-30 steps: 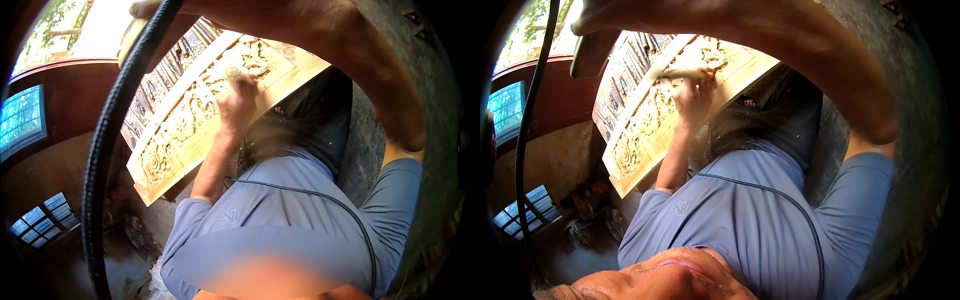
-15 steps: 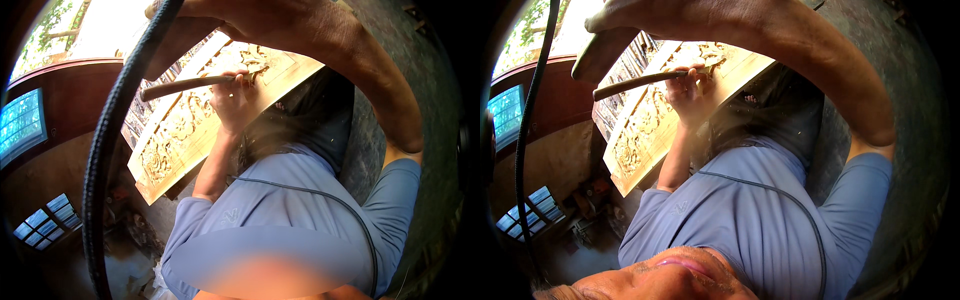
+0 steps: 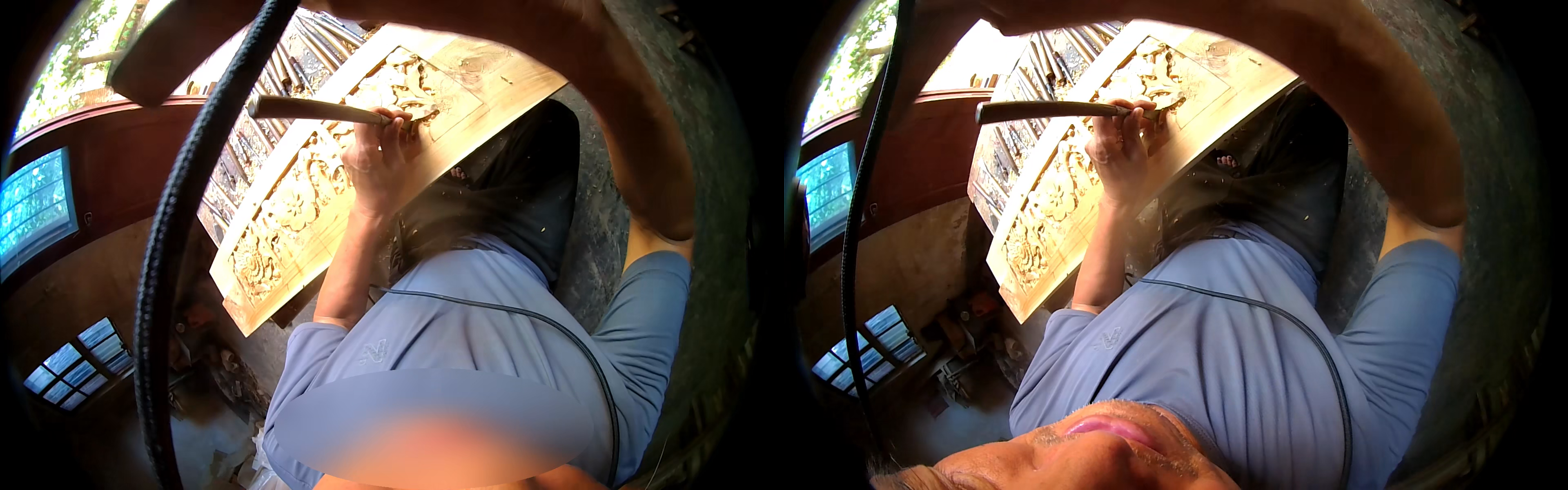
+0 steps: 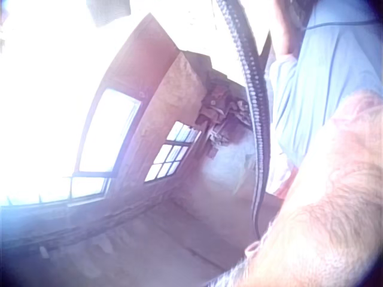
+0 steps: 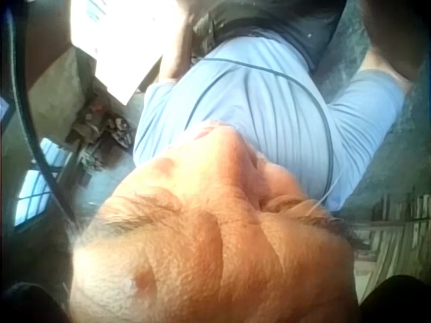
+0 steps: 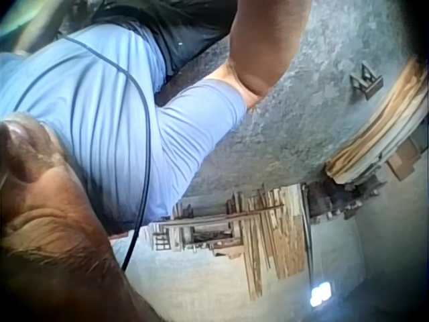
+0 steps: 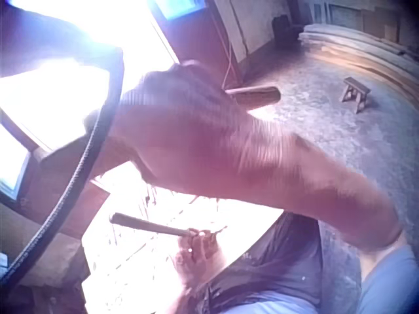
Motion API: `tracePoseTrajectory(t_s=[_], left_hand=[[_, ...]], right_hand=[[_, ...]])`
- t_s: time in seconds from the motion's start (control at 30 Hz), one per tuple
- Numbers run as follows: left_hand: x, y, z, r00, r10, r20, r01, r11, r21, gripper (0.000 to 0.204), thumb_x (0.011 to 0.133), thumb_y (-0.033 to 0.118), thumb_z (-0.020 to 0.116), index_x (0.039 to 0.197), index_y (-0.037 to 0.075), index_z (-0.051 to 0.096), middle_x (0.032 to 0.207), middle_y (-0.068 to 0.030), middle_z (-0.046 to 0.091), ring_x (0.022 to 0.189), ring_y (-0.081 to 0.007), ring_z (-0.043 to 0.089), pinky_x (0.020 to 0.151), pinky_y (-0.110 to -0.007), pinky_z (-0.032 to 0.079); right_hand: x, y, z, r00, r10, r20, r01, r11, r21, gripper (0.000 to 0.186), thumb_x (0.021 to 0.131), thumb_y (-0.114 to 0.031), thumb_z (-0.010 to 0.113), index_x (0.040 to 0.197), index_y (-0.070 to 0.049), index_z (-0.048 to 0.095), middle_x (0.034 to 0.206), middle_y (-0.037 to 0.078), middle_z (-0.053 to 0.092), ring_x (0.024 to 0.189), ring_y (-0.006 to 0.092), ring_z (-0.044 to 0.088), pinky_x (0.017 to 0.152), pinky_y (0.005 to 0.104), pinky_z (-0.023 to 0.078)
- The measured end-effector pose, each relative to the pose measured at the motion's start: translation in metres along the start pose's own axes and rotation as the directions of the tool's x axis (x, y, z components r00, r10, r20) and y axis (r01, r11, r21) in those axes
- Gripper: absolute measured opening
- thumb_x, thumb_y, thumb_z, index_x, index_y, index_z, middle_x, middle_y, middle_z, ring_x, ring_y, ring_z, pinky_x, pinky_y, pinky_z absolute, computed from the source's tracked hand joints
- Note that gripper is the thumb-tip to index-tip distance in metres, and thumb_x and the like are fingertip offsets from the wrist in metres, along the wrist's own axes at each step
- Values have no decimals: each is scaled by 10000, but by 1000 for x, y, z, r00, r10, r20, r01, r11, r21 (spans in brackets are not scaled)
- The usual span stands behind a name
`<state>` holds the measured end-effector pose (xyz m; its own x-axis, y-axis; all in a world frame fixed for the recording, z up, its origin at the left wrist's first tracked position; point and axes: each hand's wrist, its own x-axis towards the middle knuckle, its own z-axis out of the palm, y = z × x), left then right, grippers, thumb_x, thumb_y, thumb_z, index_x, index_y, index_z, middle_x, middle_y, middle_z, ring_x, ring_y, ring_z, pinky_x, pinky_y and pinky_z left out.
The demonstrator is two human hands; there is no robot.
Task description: The person carves intricate floral designs into a wooden panel using various chisels and a wooden mallet. They switch between different chisels from the workbench to refine the details of the flowers and leaves.
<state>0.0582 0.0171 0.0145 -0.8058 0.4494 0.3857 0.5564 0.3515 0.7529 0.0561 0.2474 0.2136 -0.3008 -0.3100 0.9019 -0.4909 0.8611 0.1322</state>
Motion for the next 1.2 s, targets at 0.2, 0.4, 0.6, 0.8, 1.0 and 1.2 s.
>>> tracePoseTrajectory(t_s=[0.2,0.4,0.6,0.8,1.0,1.2], left_hand=[[4,-11,-2,995,64,79,-70,994,88,77,1071,-21,627,1116,17,578,954,-110,817,696,-114,722,592,-271,558],[5,-5,1,998,51,28,-53,997,52,75,1057,64,666,1117,49,624,929,-101,787,679,-237,750,599,-363,570],[-26,-19,4,760,505,409,-481,14,877,226,997,105,707,1220,95,670,1129,-62,735,864,-211,727,681,-374,583],[-26,-17,10,916,389,97,-374,742,557,142,1097,215,622,1062,77,623,1190,-171,746,921,-250,736,824,-422,587],[-14,-21,-42,991,-18,-134,14,999,-31,205,1125,210,584,1156,13,627,1060,-110,714,936,-235,779,786,-390,646],[-5,-47,-88,958,-181,-223,95,933,-348,320,1072,193,654,1326,-1,632,1286,-124,624,954,-243,777,665,-337,662]], right_hand=[[10,-2,8,973,-74,221,106,985,-138,139,908,1,700,792,-42,765,667,94,723,606,195,735,525,357,573],[2,4,-2,986,62,156,-68,997,30,98,872,11,699,916,-57,755,667,88,720,595,191,727,519,349,579],[-25,0,-10,951,176,256,-175,984,-27,319,866,-4,695,1160,-118,745,688,64,729,581,173,703,542,349,584],[-63,5,-12,887,338,316,-329,941,-82,543,852,-36,711,1377,-173,734,758,58,756,608,178,705,591,364,597],[-118,0,-2,848,471,245,-454,882,-125,645,757,-158,844,1390,-157,722,1054,143,806,858,293,789,759,421,624],[-189,12,28,674,672,308,-526,728,-439,647,876,-398,881,1465,-248,659,1239,40,796,1053,315,780,840,413,629]])
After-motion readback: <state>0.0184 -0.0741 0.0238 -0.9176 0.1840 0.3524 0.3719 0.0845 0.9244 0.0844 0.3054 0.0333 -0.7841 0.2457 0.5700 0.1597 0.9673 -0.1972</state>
